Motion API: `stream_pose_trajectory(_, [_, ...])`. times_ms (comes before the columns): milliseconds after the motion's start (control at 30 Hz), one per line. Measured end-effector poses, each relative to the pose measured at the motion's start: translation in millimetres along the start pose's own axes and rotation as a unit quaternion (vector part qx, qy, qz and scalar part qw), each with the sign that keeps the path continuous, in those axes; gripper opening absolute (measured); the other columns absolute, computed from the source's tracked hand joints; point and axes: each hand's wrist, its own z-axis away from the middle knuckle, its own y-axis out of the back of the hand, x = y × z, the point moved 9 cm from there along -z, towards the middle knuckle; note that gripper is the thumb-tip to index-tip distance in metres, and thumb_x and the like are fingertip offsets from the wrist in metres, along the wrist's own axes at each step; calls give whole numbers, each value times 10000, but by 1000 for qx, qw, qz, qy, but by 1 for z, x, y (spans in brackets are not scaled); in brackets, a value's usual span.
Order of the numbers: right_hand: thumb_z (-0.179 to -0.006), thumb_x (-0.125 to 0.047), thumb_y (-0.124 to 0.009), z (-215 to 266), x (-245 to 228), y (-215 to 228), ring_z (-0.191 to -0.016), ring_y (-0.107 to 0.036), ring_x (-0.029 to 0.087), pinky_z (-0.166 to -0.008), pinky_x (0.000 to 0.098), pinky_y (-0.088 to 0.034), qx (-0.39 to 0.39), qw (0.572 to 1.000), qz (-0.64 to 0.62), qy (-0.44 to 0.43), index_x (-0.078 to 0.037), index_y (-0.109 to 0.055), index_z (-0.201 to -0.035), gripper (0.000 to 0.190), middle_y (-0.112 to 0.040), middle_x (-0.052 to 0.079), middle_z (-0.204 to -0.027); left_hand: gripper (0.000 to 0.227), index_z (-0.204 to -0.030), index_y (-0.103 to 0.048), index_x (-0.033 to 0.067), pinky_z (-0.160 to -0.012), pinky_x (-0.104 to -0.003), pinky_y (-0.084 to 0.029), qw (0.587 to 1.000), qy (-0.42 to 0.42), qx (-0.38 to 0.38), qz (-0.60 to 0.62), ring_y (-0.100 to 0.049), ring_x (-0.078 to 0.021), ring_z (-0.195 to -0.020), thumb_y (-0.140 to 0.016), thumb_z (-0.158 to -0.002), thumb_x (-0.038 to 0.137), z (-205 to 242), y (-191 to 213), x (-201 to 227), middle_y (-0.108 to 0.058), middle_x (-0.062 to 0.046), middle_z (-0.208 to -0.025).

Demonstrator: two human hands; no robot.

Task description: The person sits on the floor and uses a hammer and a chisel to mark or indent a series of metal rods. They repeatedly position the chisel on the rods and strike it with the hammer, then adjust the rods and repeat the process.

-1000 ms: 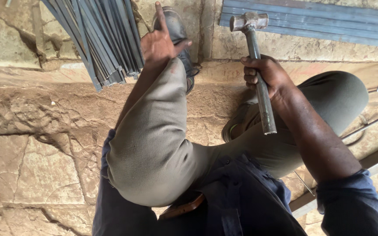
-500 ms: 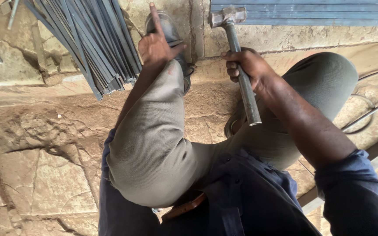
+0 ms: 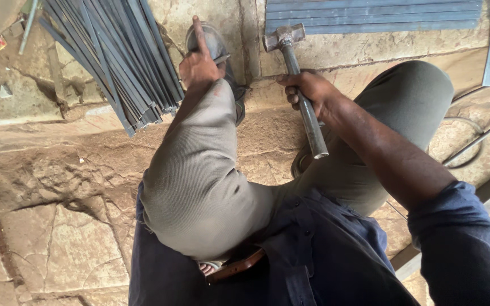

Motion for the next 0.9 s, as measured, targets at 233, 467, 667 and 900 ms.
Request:
stream_pose_trajectory(233, [-964, -180, -651, 2, 4, 5, -482, -439, 57, -435, 256, -384, 18, 1000, 4, -4, -108, -565, -916, 123, -489, -55, -657, 1234, -1590, 167, 20, -523, -426, -607, 999, -25, 16, -29, -684, -302, -505, -762, -943, 511, 4, 1, -2, -721, -246, -798])
stream_pose_trajectory(467, [-970, -175, -645, 1, 4, 7, -494, -449, 60, -437, 263, -387, 24, 1000, 6, 1, -107, -560, -920, 120, -493, -52, -666, 1236, -1565, 165, 19, -471, -412, -615, 997, -33, 70, 18, -711, -287, -529, -774, -944, 529, 5, 5, -13, -721, -311, -1039])
stream_pose_trajectory(667, [-970, -184, -639, 3, 1, 3, -491, -445, 49, -433, 251, -388, 17, 1000, 10, 5, -91, -609, -983, 99, -492, -57, -661, 1351, -1569, 216, 129, -577, -409, -623, 993, -11, 105, 50, -741, -269, -580, -815, -786, 516, -2, -4, -22, -743, -266, -1001])
stream_pose_trajectory(900, [-976, -152, -650, -3, 11, 8, -475, -435, 52, -409, 238, -360, -4, 1000, -26, 8, -65, -585, -1027, 120, -486, -52, -660, 1011, -1630, -95, 48, -653, -435, -607, 993, 6, -37, 112, -734, -292, -691, -628, -1041, 672, 11, 11, -55, -764, -113, -814])
